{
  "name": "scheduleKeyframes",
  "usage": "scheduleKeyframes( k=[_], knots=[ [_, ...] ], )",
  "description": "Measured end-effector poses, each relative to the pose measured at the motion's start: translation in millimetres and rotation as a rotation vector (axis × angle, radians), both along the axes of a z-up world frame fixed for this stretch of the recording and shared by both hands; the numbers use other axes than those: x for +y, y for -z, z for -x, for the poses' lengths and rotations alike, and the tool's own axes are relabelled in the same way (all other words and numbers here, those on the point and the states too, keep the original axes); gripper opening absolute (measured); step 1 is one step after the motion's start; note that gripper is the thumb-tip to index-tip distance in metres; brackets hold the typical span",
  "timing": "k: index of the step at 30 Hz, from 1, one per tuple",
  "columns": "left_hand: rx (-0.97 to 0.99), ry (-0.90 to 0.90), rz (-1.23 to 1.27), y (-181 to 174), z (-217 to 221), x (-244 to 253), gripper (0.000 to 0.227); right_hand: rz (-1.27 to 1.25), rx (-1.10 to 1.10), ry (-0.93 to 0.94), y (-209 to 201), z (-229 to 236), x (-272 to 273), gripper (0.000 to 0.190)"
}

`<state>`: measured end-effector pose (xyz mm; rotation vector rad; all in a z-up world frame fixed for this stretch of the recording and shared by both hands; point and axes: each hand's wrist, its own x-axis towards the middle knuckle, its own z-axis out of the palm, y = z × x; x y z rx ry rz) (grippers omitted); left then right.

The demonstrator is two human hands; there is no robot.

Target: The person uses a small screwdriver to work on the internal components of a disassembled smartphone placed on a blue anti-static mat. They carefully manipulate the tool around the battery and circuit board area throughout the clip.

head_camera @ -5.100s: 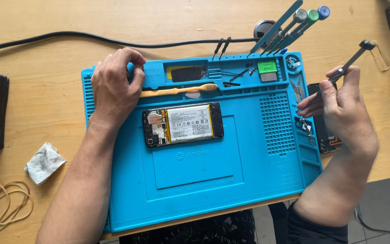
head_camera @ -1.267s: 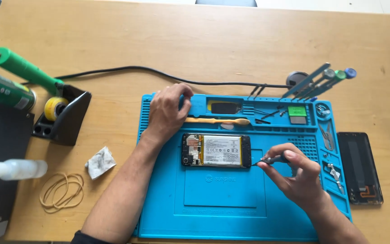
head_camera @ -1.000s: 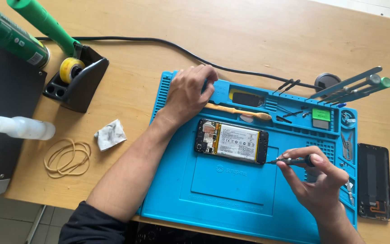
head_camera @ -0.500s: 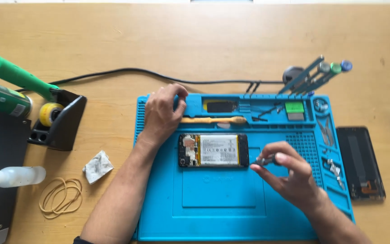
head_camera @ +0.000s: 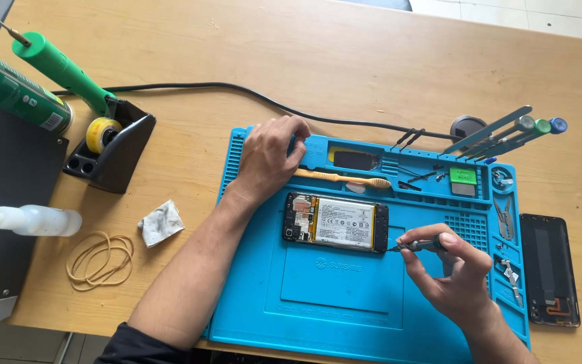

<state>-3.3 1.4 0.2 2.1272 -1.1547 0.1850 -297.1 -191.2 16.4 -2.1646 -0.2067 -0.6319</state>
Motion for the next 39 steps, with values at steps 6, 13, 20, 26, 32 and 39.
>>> scheduleKeyframes(
  k=[6, 13, 20, 26, 32, 39],
  knots=[
    [0.015, -0.004, -0.024, -2, 1, 0, 0.008, 0.058, -0.076, -0.015, 4, -5, -7, 0.088],
    [-0.004, -0.008, -0.023, -4, -2, -2, 0.006, 0.040, -0.033, -0.013, 6, -2, -7, 0.084],
    [0.013, -0.012, -0.002, -6, 1, 1, 0.008, 0.027, -0.015, -0.030, 0, -3, -4, 0.079],
    [-0.004, 0.002, 0.005, -5, 1, 1, 0.008, 0.080, -0.036, 0.018, 12, 2, -8, 0.083],
    [0.009, 0.015, -0.027, -6, 0, -1, 0.007, -0.063, 0.022, -0.016, 3, -1, -7, 0.076],
    [0.002, 0.005, -0.020, -4, 0, 0, 0.007, 0.044, -0.054, 0.002, 10, -2, -8, 0.084]
  ],
)
